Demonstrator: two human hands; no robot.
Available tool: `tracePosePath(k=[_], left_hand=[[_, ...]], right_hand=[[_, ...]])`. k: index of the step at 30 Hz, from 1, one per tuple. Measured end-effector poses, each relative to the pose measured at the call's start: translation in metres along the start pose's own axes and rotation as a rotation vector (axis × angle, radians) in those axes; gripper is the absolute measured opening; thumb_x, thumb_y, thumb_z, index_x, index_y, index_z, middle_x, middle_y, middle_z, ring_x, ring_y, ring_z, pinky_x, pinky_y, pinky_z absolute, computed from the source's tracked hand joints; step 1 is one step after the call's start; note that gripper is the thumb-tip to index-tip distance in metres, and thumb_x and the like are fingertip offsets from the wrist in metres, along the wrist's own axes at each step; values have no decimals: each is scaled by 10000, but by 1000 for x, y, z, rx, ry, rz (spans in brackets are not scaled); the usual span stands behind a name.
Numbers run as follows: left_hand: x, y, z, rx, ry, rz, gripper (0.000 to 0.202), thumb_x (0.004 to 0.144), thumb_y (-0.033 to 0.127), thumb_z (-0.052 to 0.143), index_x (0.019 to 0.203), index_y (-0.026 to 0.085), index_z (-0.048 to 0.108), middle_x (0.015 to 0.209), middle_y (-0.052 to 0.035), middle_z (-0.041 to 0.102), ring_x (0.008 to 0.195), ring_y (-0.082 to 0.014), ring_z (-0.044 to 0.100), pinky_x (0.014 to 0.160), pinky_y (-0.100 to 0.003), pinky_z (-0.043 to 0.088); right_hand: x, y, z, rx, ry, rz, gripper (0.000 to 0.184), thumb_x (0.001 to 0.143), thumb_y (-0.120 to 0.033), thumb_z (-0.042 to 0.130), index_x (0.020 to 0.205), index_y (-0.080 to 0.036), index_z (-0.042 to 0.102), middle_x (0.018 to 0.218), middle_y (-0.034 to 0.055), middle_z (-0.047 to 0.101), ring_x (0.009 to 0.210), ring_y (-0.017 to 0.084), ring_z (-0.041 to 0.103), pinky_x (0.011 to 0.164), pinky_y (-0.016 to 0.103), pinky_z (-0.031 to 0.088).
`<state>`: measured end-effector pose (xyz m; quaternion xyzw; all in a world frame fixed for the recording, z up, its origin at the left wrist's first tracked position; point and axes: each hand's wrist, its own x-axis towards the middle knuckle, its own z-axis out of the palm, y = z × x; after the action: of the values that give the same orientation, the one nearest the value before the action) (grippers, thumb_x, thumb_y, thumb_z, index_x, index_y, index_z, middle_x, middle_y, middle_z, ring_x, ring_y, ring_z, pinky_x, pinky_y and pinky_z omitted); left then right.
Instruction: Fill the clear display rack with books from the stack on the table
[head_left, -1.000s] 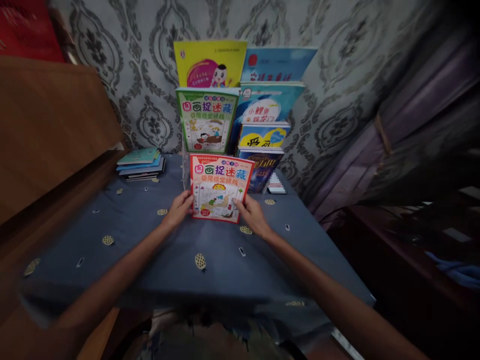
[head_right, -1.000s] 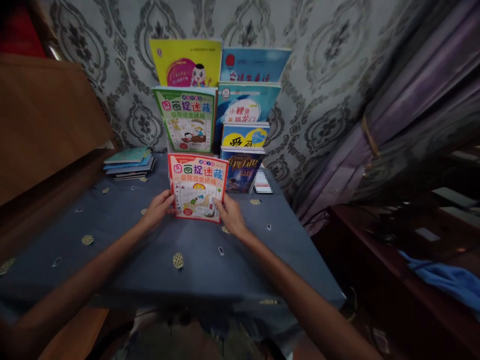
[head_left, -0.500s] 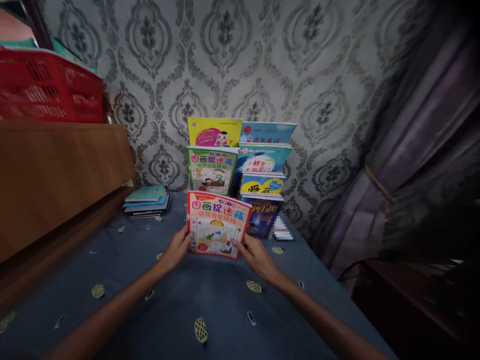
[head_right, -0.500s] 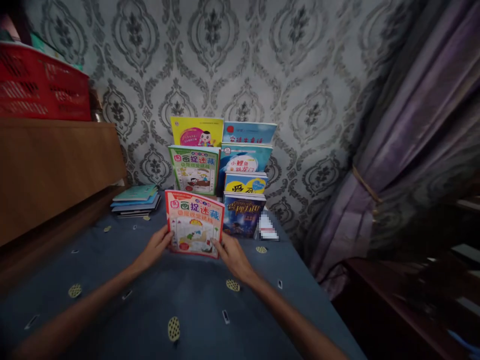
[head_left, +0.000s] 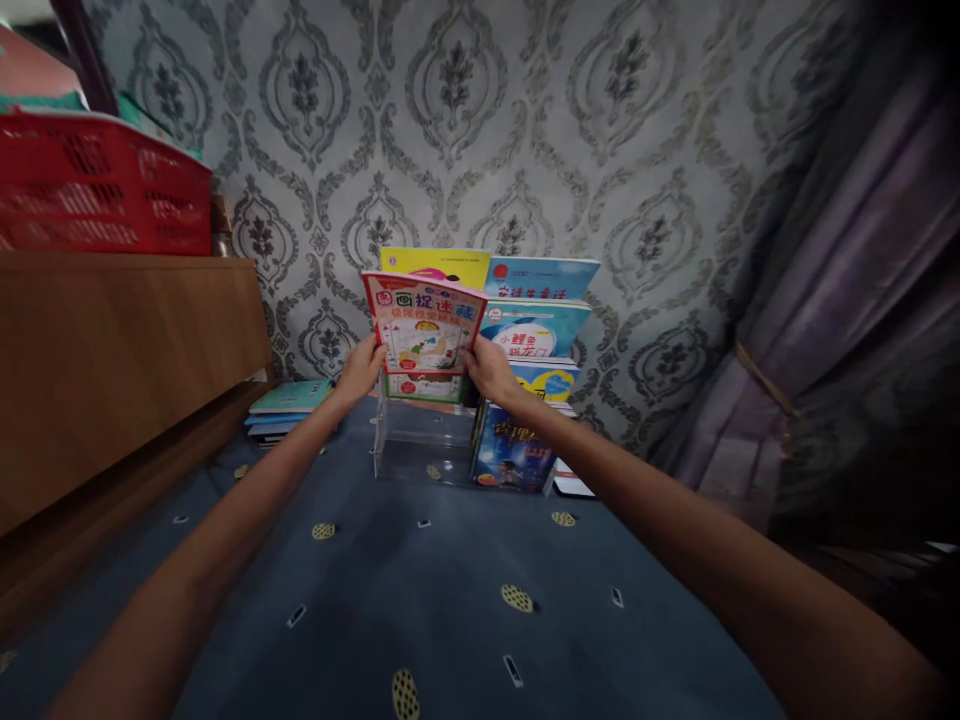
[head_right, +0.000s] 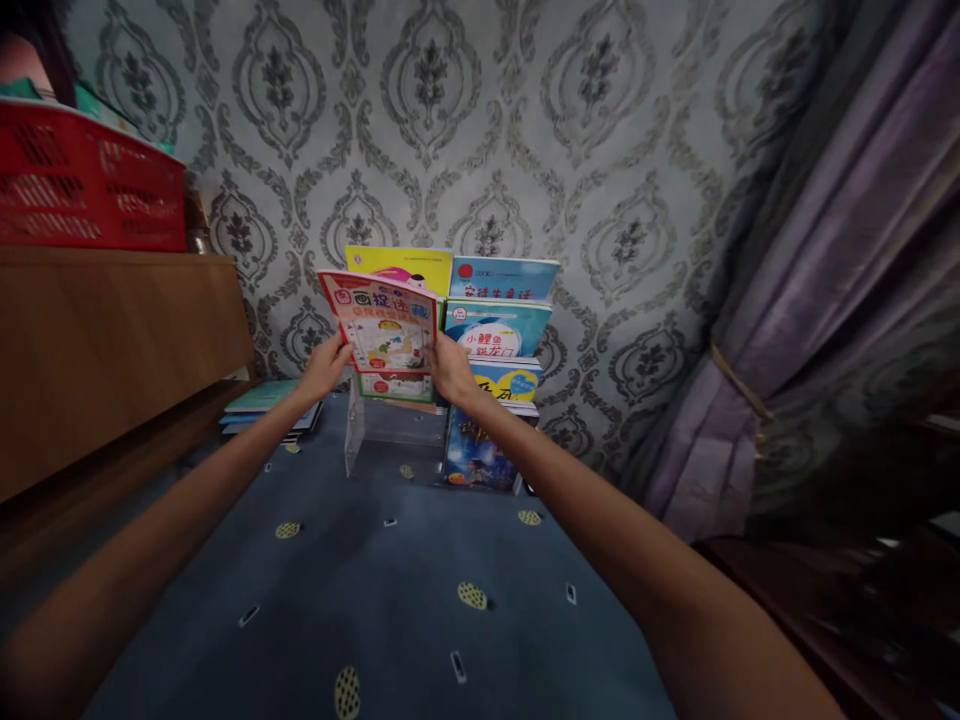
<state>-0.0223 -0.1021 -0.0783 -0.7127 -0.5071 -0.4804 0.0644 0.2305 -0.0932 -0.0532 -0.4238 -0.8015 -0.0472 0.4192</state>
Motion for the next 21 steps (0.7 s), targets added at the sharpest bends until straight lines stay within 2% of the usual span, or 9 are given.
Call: tracePosePath(k=[3, 6, 9, 11, 14, 18, 21], left_hand=[[-11, -9, 13, 63, -57, -38, 168, 919, 233, 461, 934, 165, 614, 953, -97, 698, 935, -251, 647, 886, -375, 498], [-17, -12, 20, 86, -64, -62, 117, 912, 248, 493, 945, 179, 581, 948, -103, 686, 968, -270, 649, 924, -405, 489], [-16, -8, 24, 87, 16, -73, 224, 916, 290, 518, 1089, 149, 518, 1066, -155, 657, 1057, -302, 629, 959, -446, 478], [-11, -4, 25, 45, 87, -51, 324, 910, 295, 530, 1181, 132, 461, 1169, -186, 620, 1140, -312, 595, 1000, -464, 461], [-2, 2, 30, -50, 110, -49, 310, 907, 234, 498, 1198, 148, 436, 1223, -176, 598, 1196, -292, 565, 1038, -458, 445], [4, 8, 39, -85, 85, -149, 185, 911, 180, 448, 1097, 178, 447, 1105, -147, 630, 1108, -285, 610, 972, -458, 489], [5, 9, 44, -76, 82, -174, 160, 927, 185, 430, 1087, 176, 438, 1081, -160, 634, 1079, -302, 629, 944, -475, 500]], right_hand=[[-8, 4, 4, -25, 6, 47, 222, 868, -190, 486, 1065, -158, 581, 940, 145, 719, 886, 295, 656, 799, 387, 512], [-12, 4, -1, -3, 118, 56, 268, 905, -241, 463, 1150, -166, 541, 984, 144, 707, 907, 298, 644, 810, 401, 512], [-10, 1, -11, 13, 262, 9, 365, 902, -214, 436, 1253, -143, 504, 1136, 168, 666, 1027, 297, 614, 905, 430, 501], [-7, -2, -15, -24, 311, -10, 420, 896, -186, 415, 1305, -133, 496, 1204, 182, 627, 1090, 301, 587, 955, 455, 486], [-1, -5, -16, -86, 303, 6, 447, 911, -182, 387, 1337, -139, 516, 1176, 184, 621, 1080, 320, 583, 943, 489, 493], [6, -6, -11, -82, 278, 13, 469, 911, -168, 368, 1355, -133, 516, 1199, 200, 611, 1118, 332, 565, 965, 509, 485], [7, -5, -6, -41, 286, 7, 478, 906, -173, 367, 1363, -133, 498, 1204, 207, 600, 1142, 333, 547, 988, 530, 468]])
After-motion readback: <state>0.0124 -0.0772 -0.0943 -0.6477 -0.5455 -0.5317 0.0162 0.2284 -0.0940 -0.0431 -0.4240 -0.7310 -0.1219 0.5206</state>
